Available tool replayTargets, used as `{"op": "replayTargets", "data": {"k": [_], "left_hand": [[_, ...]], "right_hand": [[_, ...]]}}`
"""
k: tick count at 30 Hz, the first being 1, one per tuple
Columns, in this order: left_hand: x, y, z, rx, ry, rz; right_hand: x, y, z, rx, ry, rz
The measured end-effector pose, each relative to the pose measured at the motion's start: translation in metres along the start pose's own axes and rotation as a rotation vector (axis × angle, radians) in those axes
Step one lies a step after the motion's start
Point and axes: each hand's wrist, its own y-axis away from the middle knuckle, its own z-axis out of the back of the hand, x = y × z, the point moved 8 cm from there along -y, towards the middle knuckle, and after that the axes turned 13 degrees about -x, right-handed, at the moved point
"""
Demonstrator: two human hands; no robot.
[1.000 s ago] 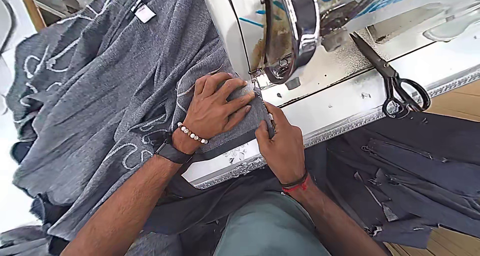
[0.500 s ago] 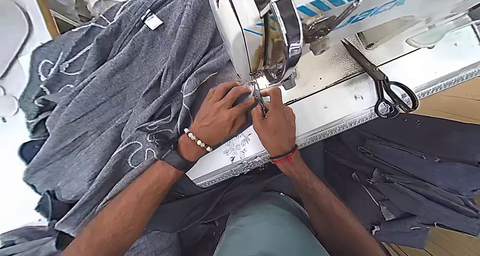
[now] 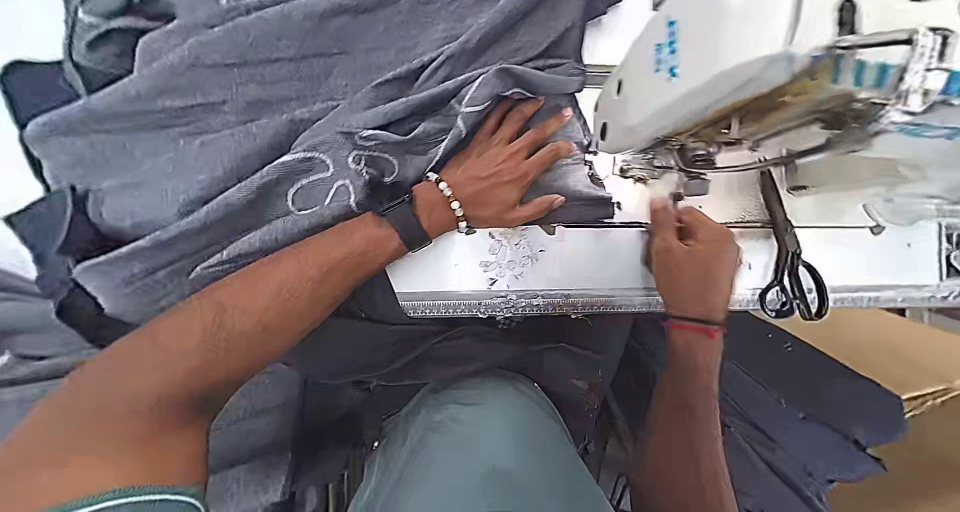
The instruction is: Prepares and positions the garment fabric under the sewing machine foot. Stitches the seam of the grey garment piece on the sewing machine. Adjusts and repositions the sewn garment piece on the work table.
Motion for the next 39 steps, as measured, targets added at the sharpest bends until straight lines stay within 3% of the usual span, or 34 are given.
{"op": "replayTargets", "data": {"k": [3,8,12,16,21,30,35,39], "left_hand": [[-0.002,0.000,0.000,-0.016,-0.005,-0.041],[-0.017,0.006,0.007,-0.127,0.060,-0.239],[-0.042,0.009,0.010,-0.160,0.119,-0.442],[-0.066,-0.003,0.014,-0.110,0.116,-0.430],[-0.072,-0.025,0.013,-0.204,0.046,-0.328],[-0.074,-0.031,0.015,-0.308,0.033,-0.430],[-0.071,-0.025,0.012,-0.335,0.014,-0.434],[-0.071,-0.020,0.006,-0.254,0.024,-0.438]], "right_hand": [[-0.013,0.007,0.024,-0.135,0.163,-0.123],[0.023,0.027,0.000,-0.196,-0.157,0.093],[0.034,0.039,-0.017,-0.332,-0.027,0.115],[0.031,0.041,-0.016,-0.349,-0.027,0.082],[0.029,0.042,-0.017,-0.399,-0.016,0.068],[0.028,0.045,-0.016,-0.405,-0.042,0.051],[0.032,0.052,-0.012,-0.468,-0.185,0.159],[0.035,0.061,-0.012,-0.486,-0.156,0.250]]}}
